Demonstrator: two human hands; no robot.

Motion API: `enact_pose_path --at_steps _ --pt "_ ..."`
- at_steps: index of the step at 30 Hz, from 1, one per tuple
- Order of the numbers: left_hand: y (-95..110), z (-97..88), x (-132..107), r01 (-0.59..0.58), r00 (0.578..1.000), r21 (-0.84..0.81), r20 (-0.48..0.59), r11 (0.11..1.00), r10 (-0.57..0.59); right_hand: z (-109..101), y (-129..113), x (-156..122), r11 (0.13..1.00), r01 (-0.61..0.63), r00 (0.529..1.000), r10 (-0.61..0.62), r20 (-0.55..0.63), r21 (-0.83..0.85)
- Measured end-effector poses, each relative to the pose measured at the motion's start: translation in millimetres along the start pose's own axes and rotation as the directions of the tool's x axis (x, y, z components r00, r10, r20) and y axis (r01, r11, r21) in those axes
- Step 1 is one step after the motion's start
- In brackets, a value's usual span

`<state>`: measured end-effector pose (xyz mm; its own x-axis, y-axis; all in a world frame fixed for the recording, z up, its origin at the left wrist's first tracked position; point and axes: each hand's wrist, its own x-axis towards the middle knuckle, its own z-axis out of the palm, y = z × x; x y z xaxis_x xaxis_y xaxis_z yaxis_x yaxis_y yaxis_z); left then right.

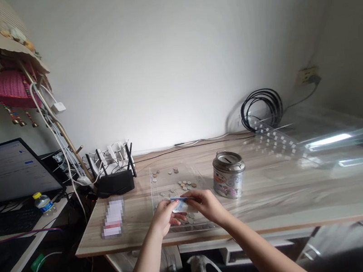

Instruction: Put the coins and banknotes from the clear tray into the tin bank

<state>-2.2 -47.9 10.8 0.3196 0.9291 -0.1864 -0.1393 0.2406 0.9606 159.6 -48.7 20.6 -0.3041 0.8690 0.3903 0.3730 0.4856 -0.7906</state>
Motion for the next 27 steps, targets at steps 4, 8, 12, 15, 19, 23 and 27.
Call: enact_pose_path --at_steps 4,8,12,15,19,23,27 --pt "1.8 -1.0 -0.5 0.033 0.999 -0.018 0.024 0.999 -0.033 -3.7 -6.8 -5.8 0.991 0.065 0.998 -0.063 0.022 -0.12" --pt "-0.2 1.5 -1.4 -0.013 0.999 0.016 -0.031 1.0 0.014 -3.8 -8.9 -6.4 0.994 0.001 0.998 0.006 0.062 -0.111" --pt "0.4 0.6 -1.3 0.017 0.999 0.058 0.032 0.998 -0.019 -0.1 -6.0 -7.5 0.979 0.011 1.0 -0.007 0.024 -0.201" --pt "1.3 -2.3 -0.6 0.027 0.995 0.086 0.09 0.996 -0.034 0.9 -5.0 -11.2 0.956 0.111 0.993 -0.119 -0.011 -0.273" --pt "0.1 -3.3 0.2 -0.02 0.997 0.108 0.077 0.994 0.012 3.9 -4.4 -14.4 0.966 0.11 0.994 -0.106 0.029 -0.236" --pt "-3.2 -0.5 1.0 -0.036 0.998 0.216 0.058 0.976 0.024 9.2 -10.2 -13.9 0.99 -0.067 0.99 0.081 0.112 -0.121" --pt "-5.2 -0.1 2.2 -0.05 0.998 0.232 0.044 0.972 0.041 -23.5 -29.2 -7.9 0.958 -0.146 0.989 0.14 -0.04 -0.246"
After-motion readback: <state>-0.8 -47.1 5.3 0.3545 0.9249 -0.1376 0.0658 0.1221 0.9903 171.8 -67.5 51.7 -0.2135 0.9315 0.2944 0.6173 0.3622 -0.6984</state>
